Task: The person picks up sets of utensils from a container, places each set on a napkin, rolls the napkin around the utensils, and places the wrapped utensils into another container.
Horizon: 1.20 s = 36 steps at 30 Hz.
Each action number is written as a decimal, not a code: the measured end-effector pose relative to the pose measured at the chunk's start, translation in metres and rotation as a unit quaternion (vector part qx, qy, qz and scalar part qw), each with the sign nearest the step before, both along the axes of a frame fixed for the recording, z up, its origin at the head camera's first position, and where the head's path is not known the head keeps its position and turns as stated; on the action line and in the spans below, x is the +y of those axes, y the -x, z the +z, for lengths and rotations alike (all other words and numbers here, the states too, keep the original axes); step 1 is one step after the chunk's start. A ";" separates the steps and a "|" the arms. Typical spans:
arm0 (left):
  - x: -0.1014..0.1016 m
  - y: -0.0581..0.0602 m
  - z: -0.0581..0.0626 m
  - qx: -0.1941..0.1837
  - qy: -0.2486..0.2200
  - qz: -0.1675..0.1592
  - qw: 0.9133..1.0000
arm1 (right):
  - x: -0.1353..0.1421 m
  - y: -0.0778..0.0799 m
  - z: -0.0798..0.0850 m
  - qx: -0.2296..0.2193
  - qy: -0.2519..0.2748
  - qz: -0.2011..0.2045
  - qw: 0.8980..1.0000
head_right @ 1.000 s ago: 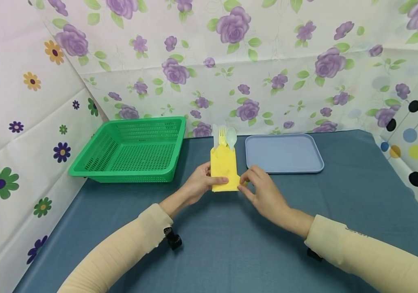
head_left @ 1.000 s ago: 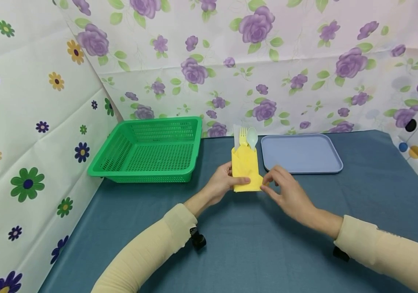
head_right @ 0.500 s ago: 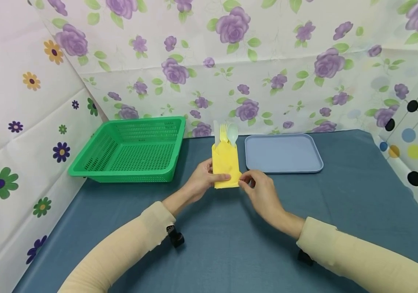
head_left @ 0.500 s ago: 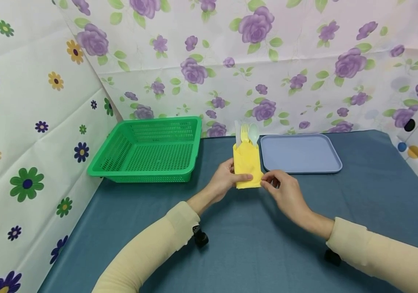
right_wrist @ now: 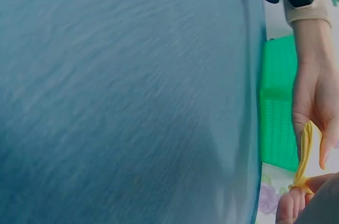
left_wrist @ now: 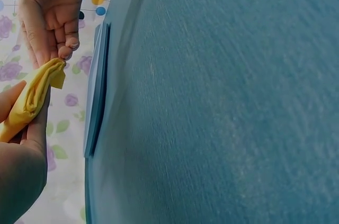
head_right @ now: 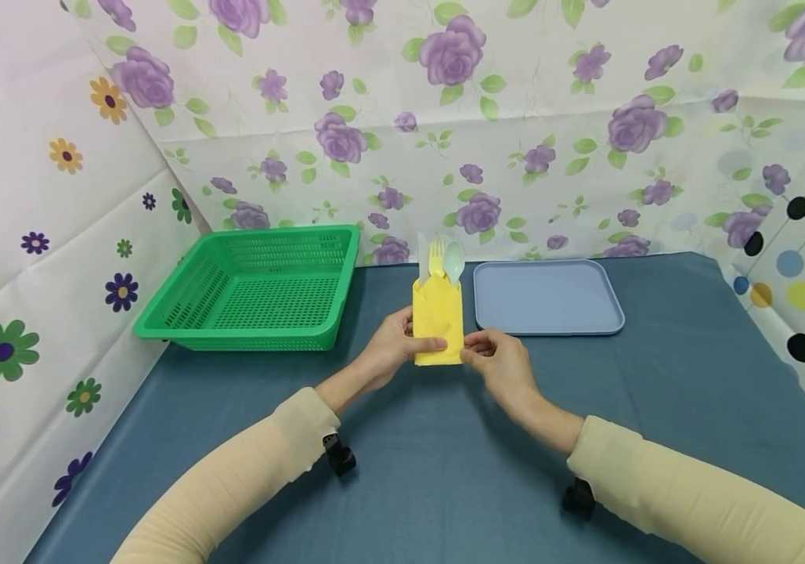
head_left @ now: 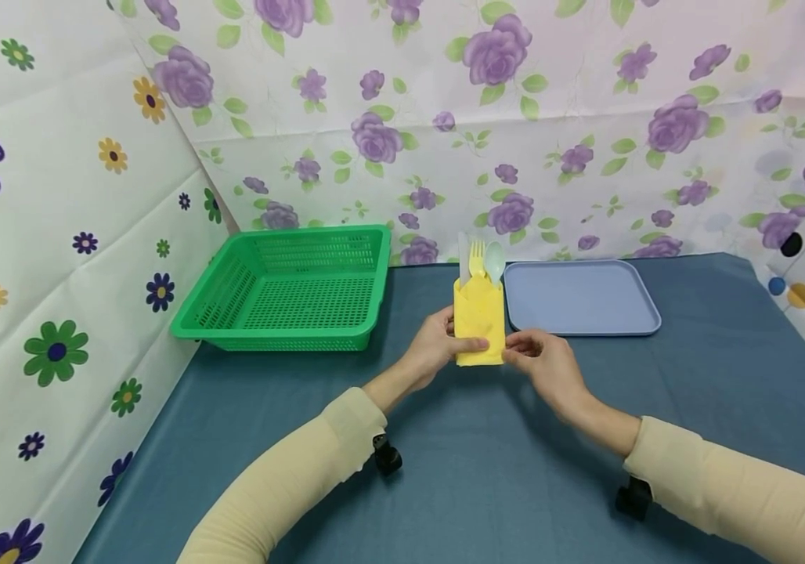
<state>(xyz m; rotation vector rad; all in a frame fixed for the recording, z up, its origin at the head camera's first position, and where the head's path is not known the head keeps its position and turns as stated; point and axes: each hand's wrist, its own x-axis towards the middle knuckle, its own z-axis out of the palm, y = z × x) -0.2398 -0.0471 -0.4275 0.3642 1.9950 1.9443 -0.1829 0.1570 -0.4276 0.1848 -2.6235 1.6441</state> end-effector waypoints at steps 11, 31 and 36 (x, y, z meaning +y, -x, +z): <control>-0.003 0.001 -0.001 0.005 0.014 -0.022 1.000 | 0.004 0.002 -0.002 -0.082 0.080 0.017 0.993; -0.005 0.004 -0.001 -0.015 0.018 -0.041 0.999 | 0.009 0.010 -0.004 -0.157 0.158 0.059 0.973; -0.005 0.004 -0.001 -0.021 0.017 -0.050 0.998 | 0.010 0.010 -0.005 -0.154 0.163 0.064 0.972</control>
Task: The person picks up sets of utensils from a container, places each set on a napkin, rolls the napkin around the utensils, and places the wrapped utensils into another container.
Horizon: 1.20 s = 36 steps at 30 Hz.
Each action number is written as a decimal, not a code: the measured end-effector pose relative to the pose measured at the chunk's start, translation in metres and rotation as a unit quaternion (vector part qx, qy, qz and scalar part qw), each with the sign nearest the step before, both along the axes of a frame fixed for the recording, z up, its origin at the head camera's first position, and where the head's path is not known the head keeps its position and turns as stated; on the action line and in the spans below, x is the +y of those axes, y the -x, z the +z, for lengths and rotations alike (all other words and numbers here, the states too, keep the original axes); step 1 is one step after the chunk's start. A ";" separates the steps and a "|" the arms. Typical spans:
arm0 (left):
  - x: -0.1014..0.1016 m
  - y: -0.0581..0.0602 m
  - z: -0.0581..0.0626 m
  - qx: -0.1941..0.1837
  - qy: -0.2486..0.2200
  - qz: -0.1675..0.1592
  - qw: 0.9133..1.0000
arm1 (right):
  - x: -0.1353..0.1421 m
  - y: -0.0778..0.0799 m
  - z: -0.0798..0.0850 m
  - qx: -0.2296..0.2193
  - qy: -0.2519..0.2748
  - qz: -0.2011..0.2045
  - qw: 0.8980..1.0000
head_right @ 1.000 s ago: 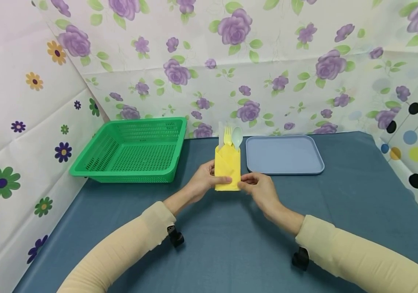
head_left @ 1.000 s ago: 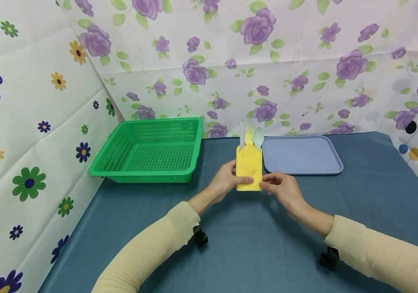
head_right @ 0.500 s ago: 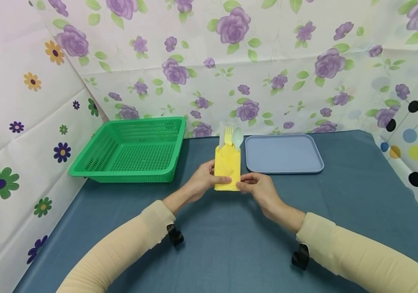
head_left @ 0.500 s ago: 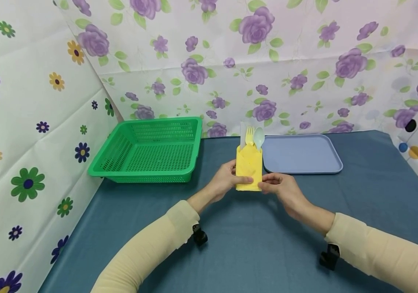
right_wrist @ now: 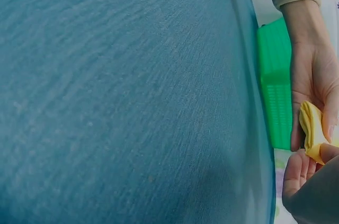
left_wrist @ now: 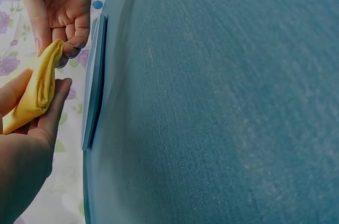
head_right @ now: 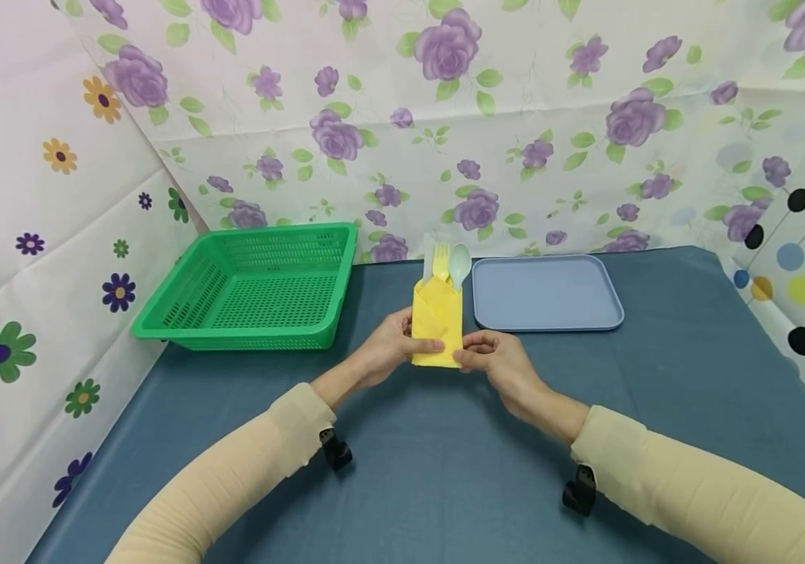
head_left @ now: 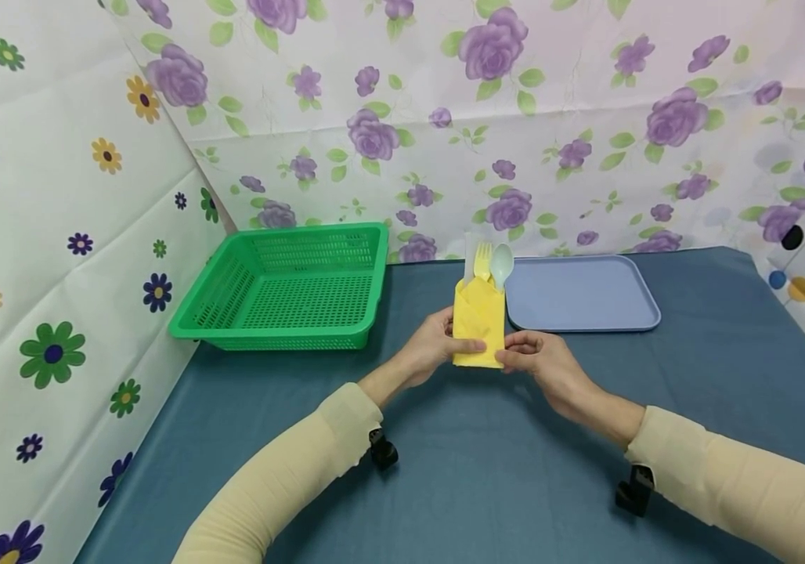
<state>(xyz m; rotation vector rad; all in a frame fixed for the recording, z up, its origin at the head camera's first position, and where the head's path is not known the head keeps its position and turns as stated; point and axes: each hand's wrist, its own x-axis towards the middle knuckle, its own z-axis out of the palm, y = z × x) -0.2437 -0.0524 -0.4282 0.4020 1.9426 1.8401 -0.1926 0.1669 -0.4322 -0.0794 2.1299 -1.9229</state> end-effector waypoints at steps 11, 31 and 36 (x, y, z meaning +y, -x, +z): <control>0.000 -0.001 -0.003 -0.008 -0.010 0.015 1.000 | 0.001 0.005 -0.002 0.000 -0.020 0.025 0.999; 0.003 -0.004 -0.003 -0.012 -0.025 0.038 0.999 | -0.003 0.006 0.002 0.019 -0.004 0.001 1.000; 0.002 -0.003 -0.003 -0.013 -0.019 0.030 0.999 | -0.005 0.006 0.004 0.044 -0.018 -0.007 0.999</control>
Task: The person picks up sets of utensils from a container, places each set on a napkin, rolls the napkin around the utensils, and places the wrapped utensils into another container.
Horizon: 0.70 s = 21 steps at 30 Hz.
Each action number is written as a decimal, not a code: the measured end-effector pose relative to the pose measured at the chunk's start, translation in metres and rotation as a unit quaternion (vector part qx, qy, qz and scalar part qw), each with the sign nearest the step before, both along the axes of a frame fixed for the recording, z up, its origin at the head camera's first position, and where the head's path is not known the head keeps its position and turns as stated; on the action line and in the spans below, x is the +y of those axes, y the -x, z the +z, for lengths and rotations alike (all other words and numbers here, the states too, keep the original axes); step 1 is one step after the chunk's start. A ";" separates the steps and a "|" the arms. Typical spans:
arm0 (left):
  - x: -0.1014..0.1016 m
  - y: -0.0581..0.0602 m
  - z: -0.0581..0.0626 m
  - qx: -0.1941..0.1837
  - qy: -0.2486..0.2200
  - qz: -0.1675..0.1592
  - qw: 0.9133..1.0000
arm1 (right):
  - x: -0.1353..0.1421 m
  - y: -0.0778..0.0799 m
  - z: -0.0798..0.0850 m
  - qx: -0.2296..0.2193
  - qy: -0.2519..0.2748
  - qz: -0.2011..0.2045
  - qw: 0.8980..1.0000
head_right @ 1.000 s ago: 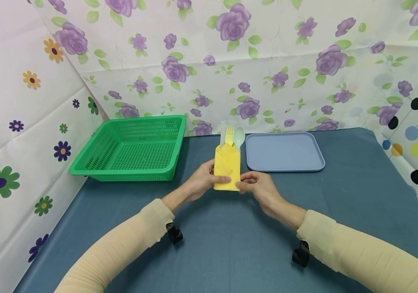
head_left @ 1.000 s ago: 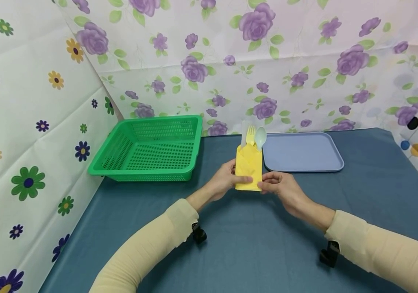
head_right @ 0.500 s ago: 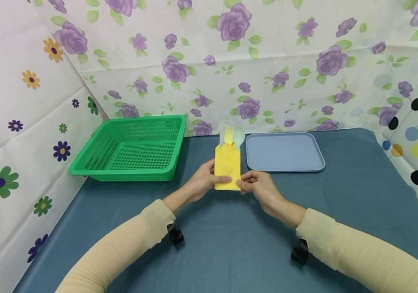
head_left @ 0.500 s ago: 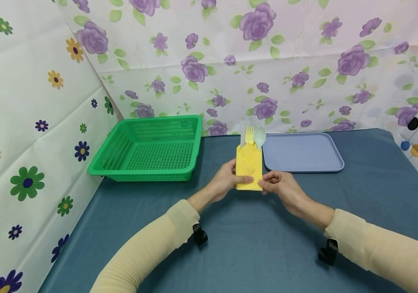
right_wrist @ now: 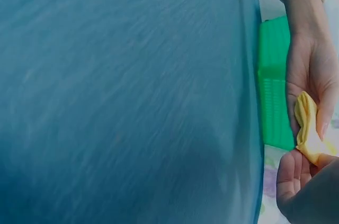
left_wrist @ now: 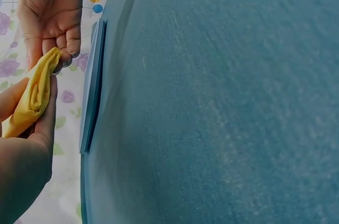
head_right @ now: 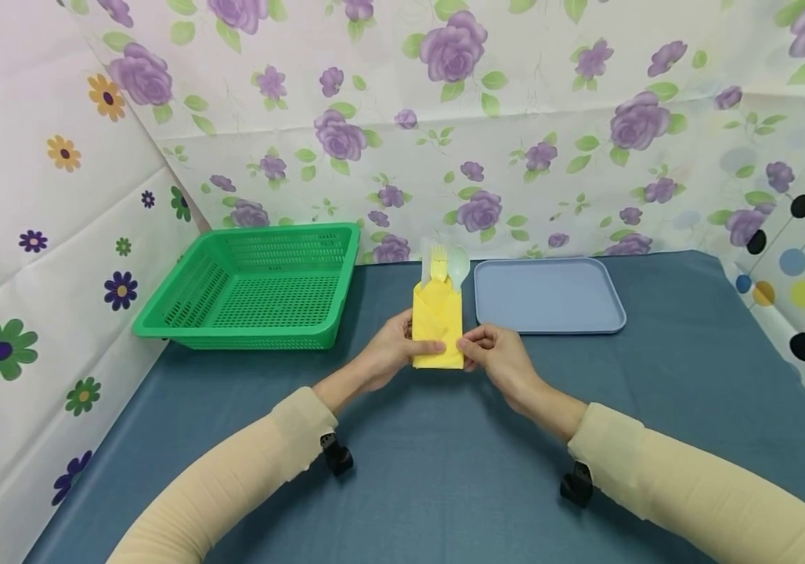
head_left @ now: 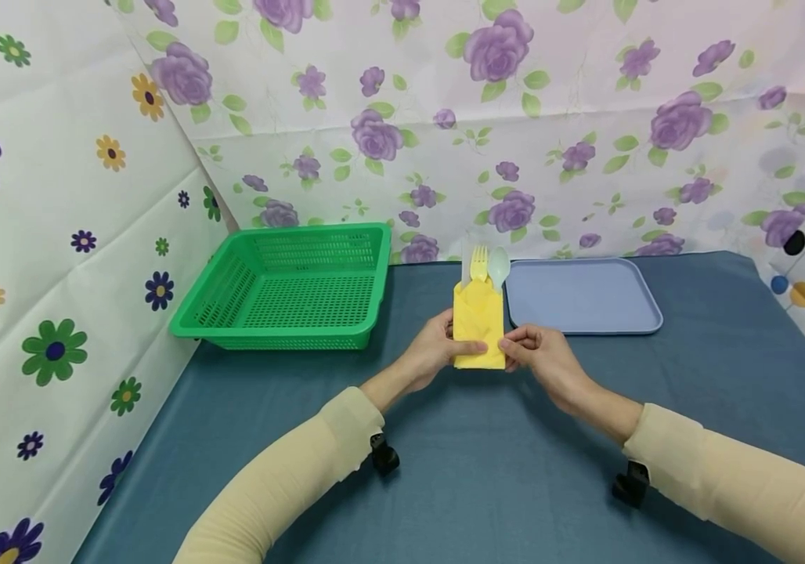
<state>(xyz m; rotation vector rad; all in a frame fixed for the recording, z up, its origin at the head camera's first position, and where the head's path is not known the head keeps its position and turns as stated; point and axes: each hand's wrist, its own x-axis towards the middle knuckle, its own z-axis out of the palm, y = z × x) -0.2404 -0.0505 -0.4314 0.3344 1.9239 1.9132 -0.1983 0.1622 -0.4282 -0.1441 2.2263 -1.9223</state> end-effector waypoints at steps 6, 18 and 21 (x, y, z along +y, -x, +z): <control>0.000 0.000 0.000 -0.009 0.009 -0.009 1.000 | -0.001 0.000 0.000 0.011 0.002 -0.011 1.000; -0.001 -0.001 0.000 0.012 -0.013 -0.003 1.000 | -0.002 0.005 0.003 -0.017 -0.013 -0.008 1.000; -0.001 0.000 -0.001 0.013 -0.014 -0.013 1.000 | -0.001 0.006 0.004 -0.006 -0.020 -0.016 1.000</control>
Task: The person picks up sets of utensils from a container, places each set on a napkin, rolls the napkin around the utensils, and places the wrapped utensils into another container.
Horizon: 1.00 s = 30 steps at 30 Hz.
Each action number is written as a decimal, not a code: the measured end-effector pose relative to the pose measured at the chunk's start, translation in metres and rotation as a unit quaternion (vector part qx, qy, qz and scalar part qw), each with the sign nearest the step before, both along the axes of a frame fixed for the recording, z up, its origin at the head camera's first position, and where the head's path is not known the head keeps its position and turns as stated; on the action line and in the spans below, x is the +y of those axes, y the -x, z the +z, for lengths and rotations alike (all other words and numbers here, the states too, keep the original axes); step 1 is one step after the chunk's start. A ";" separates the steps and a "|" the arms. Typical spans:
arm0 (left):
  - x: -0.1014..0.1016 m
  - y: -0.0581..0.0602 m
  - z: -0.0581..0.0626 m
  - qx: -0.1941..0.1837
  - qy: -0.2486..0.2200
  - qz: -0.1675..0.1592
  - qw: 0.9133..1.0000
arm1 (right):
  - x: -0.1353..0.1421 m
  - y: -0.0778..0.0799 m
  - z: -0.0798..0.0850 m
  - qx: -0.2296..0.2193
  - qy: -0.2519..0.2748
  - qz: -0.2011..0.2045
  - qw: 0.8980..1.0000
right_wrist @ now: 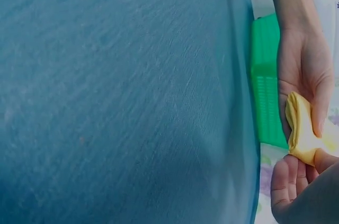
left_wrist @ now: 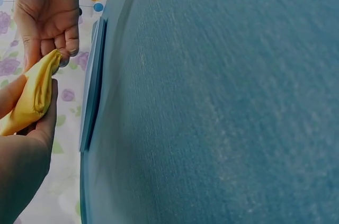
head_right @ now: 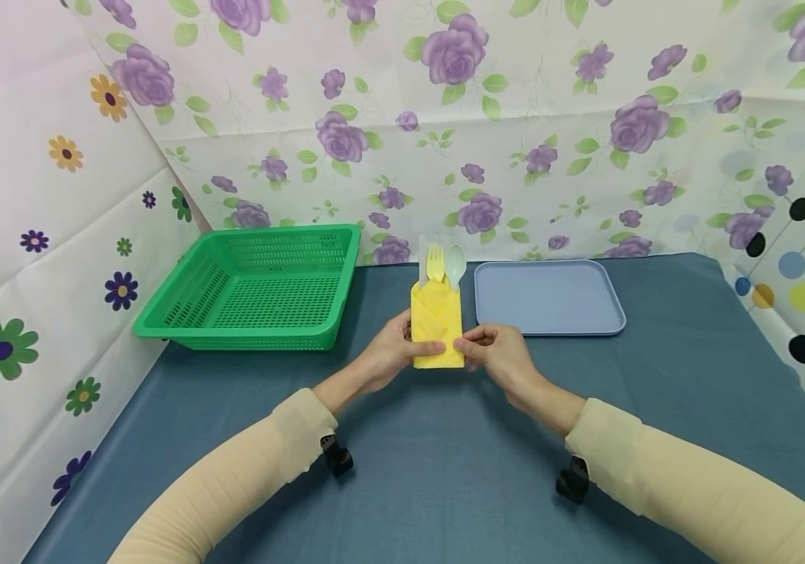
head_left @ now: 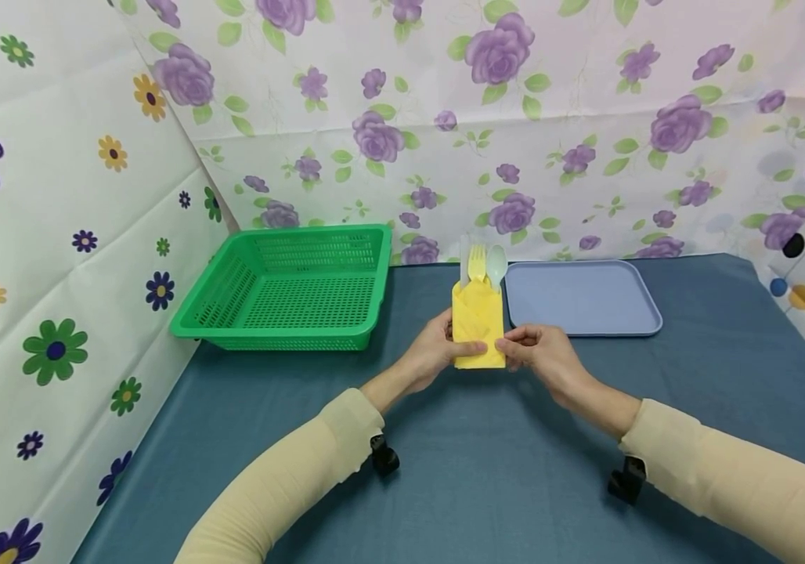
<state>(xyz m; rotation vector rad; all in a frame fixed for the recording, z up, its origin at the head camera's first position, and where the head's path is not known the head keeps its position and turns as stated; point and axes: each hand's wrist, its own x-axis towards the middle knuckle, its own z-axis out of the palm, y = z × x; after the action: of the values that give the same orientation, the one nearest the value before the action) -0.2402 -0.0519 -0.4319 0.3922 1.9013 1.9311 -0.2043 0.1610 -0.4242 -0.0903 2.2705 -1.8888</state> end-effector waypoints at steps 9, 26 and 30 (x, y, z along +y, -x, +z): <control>0.001 0.000 -0.003 0.005 -0.015 0.006 1.000 | 0.002 0.002 0.003 0.029 0.008 -0.002 1.000; 0.005 0.000 -0.003 0.018 -0.036 0.034 0.999 | 0.005 0.006 0.003 0.011 0.039 0.003 0.999; 0.005 -0.001 -0.004 0.013 -0.026 0.040 0.999 | 0.004 0.006 0.002 0.020 0.029 -0.002 0.999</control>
<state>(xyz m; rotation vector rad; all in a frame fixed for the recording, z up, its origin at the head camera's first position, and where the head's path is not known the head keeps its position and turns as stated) -0.2393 -0.0469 -0.4361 0.3637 1.9128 2.0392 -0.2100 0.1654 -0.4217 -0.1333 2.2415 -1.9728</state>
